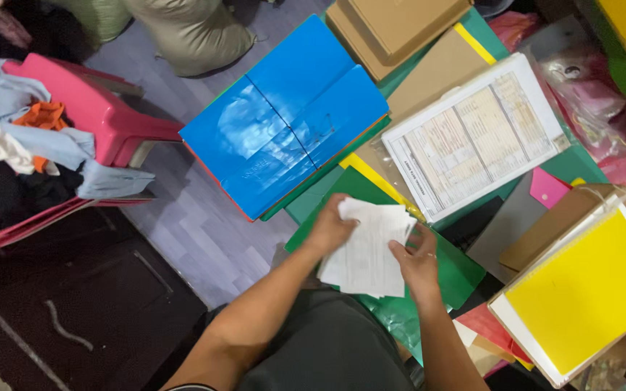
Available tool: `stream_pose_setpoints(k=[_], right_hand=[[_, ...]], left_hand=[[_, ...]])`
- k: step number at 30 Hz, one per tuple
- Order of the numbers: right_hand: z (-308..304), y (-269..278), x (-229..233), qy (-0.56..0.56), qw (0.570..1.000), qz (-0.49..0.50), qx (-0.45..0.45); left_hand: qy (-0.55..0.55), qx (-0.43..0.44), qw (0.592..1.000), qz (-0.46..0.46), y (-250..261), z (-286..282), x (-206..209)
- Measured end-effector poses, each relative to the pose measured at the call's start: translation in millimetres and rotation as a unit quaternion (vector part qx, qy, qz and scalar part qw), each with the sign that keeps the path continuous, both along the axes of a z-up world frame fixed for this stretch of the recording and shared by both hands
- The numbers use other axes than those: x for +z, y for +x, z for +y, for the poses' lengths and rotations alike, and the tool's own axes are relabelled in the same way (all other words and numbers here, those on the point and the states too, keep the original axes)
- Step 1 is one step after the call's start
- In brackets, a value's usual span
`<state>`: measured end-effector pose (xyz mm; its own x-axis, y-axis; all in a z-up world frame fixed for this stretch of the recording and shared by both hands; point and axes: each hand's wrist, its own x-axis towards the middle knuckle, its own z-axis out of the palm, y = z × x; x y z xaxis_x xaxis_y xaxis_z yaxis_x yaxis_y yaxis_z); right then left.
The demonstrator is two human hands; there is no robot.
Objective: The person sorts through a pile of documents and folders on a table, stacking them by color and type. They handle blue, green, orange, red, and yellow folders, as well as loose papers and cardboard boxes, arranging them into neat piles.
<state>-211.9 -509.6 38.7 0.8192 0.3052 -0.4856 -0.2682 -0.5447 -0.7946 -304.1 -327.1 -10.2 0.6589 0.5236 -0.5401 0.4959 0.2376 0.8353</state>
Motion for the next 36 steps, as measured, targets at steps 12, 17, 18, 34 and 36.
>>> stream_pose_setpoints(k=[12,17,18,34,36], right_hand=[[68,38,-2,0.199,0.950,0.204,0.130],[64,54,1,0.214,0.933,0.273,0.091],[59,59,2,0.203,0.936,0.280,0.072],[15,212,-24,0.288,0.927,0.096,-0.221],[11,218,-33,0.282,0.925,0.086,-0.239]], left_hand=[[-0.201,0.182,0.948,-0.168,-2,74,31],[-0.278,0.150,0.923,-0.220,-3,73,37],[-0.259,0.141,0.937,-0.189,0,70,35],[0.015,0.027,1.000,0.000,-38,39,-35],[0.036,0.022,0.999,0.018,-40,40,-27]])
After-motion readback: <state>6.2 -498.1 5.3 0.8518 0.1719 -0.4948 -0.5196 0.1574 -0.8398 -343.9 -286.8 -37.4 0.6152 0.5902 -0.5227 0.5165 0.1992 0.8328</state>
